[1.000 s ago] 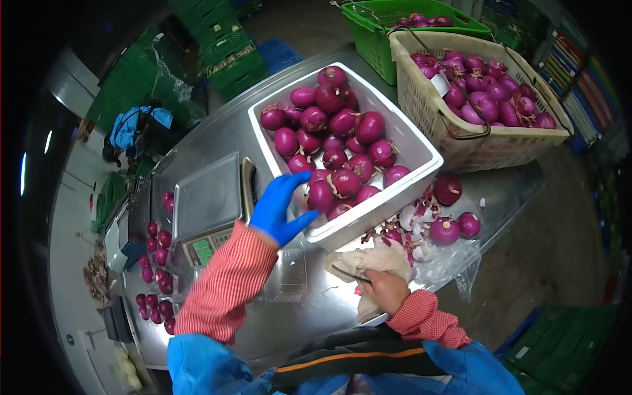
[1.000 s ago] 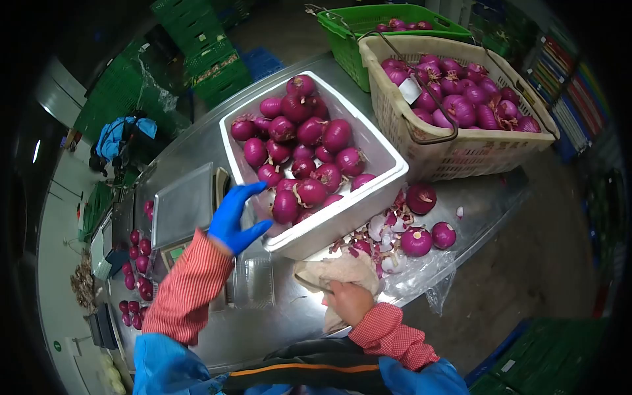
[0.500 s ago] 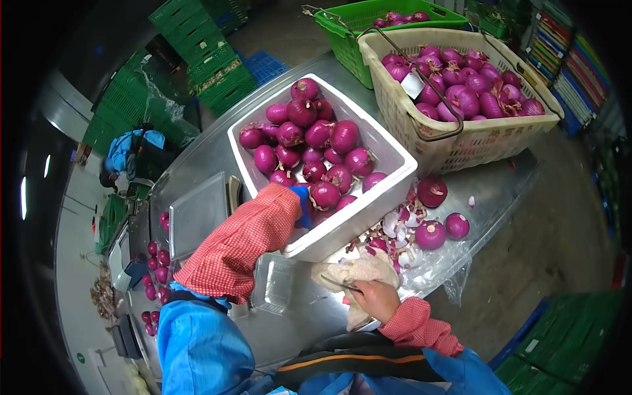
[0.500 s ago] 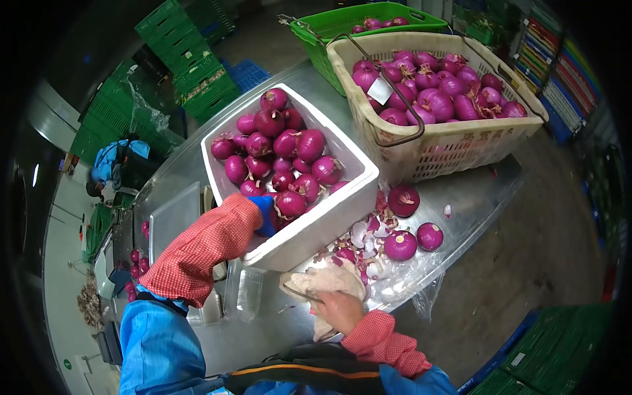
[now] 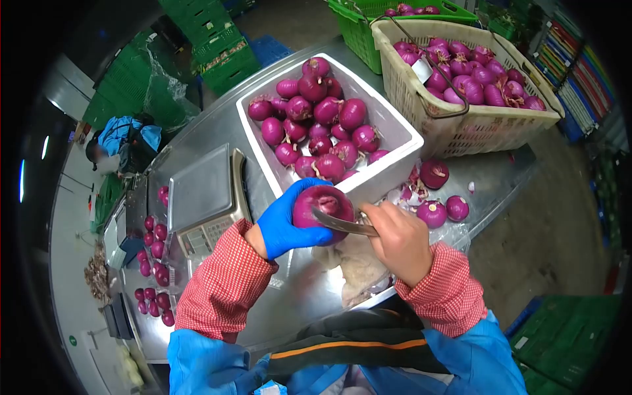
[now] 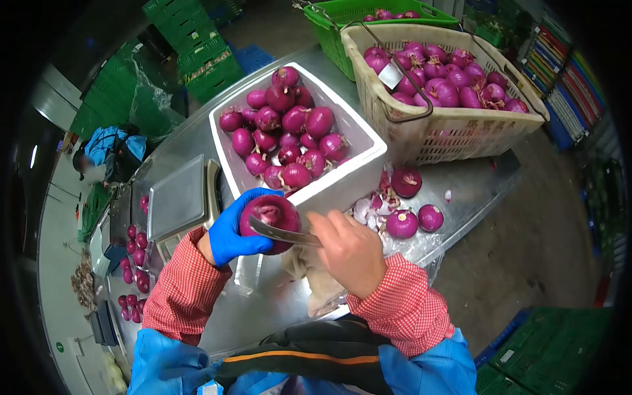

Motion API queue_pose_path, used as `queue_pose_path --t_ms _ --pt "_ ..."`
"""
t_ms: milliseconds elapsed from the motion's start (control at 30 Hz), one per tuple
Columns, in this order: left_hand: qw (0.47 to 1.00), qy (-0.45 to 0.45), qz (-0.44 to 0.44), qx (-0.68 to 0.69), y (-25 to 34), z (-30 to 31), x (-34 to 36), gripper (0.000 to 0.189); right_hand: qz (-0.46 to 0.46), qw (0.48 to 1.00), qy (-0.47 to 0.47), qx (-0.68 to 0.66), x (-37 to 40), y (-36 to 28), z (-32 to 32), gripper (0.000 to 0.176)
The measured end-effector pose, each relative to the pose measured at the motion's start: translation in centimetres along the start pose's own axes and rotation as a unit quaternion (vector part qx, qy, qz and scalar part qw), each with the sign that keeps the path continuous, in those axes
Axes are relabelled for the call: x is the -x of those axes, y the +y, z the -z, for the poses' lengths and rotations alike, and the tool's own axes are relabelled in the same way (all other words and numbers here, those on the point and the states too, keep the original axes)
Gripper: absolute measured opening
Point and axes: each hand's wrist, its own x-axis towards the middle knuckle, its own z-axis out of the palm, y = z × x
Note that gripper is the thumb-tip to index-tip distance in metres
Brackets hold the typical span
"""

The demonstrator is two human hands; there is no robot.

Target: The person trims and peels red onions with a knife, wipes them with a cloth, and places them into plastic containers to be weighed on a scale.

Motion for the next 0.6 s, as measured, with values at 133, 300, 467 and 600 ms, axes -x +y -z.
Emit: queue_pose_path --t_ms 133,300,467,600 --pt "1.000 0.004 0.027 -0.015 -0.9 -1.8 2.2 0.079 0.066 0.995 -0.029 0.064 0.1 -0.5 -0.4 0.029" --pt "0.999 0.006 0.039 -0.016 -2.6 -3.2 3.5 0.077 0.055 0.997 -0.035 0.045 1.5 0.3 -1.4 0.029" --pt "0.994 0.054 0.006 -0.095 -2.1 -4.6 4.1 0.079 0.022 0.998 -0.040 0.049 3.5 1.4 -1.5 0.029" --pt "0.981 0.095 0.021 -0.171 -1.2 -5.5 3.6 0.084 -0.032 0.997 -0.068 0.019 4.2 1.1 -1.1 0.036"
